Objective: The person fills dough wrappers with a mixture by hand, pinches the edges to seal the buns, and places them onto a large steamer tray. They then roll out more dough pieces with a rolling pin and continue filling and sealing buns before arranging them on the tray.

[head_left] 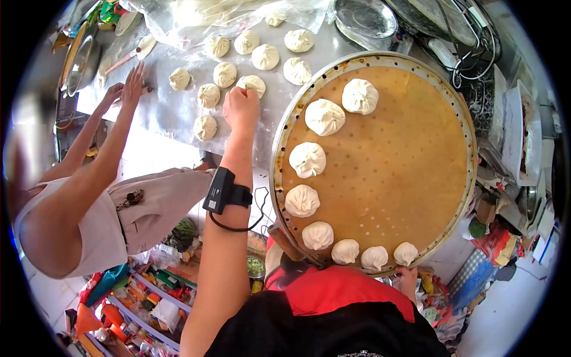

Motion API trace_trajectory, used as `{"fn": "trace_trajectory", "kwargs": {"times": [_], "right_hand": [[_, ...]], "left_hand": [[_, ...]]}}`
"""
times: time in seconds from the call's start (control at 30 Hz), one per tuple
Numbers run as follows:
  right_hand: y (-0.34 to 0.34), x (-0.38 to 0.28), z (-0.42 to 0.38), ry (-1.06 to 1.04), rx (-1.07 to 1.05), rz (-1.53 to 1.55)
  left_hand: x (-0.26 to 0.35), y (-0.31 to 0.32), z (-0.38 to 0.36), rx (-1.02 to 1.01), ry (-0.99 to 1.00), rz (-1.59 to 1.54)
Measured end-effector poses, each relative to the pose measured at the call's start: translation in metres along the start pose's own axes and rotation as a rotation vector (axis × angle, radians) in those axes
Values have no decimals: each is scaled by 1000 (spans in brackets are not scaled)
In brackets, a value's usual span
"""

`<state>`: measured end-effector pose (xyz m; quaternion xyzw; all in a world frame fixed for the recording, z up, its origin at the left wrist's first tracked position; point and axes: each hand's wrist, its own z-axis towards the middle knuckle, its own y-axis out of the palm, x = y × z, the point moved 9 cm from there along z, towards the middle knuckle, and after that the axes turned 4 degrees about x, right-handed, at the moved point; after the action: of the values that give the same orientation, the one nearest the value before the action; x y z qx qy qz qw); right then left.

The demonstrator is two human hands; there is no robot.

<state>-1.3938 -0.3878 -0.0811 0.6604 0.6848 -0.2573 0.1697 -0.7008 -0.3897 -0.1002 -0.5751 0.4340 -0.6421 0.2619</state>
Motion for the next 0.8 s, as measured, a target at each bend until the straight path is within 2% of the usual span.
{"fn": "trace_trajectory", "kwargs": {"times": [0.13,0.23,0.33,0.43,0.5,0.53,0.57,0.6,0.67,0.73,0.8], "right_hand": [[10,-8,-7,-10,25,20],[16,-10,-8,2,27,56],[14,-11,-8,-19,13,16],[12,-17,-11,-69,59,-131],[14,-18,-15,-42,72,-97],[19,-17,-16,-2,59,1],[24,-14,-17,40,41,102],[21,-9,-12,28,33,101],[5,3,-4,8,22,84],[18,-8,-14,13,42,101],[25,-14,-15,-9,40,110]], "left_hand": [[3,-10,-9,-17,-13,-14],[14,-21,-10,131,270,112],[25,-1,-1,-46,361,164],[30,9,6,-74,378,180],[8,17,21,-115,317,37],[21,13,21,-138,292,-37],[11,9,19,-194,26,-306],[35,-9,10,-192,30,-502],[115,-45,-15,-262,212,-658],[193,-49,-42,-397,547,-763],[266,-39,-81,-469,894,-560]]}}
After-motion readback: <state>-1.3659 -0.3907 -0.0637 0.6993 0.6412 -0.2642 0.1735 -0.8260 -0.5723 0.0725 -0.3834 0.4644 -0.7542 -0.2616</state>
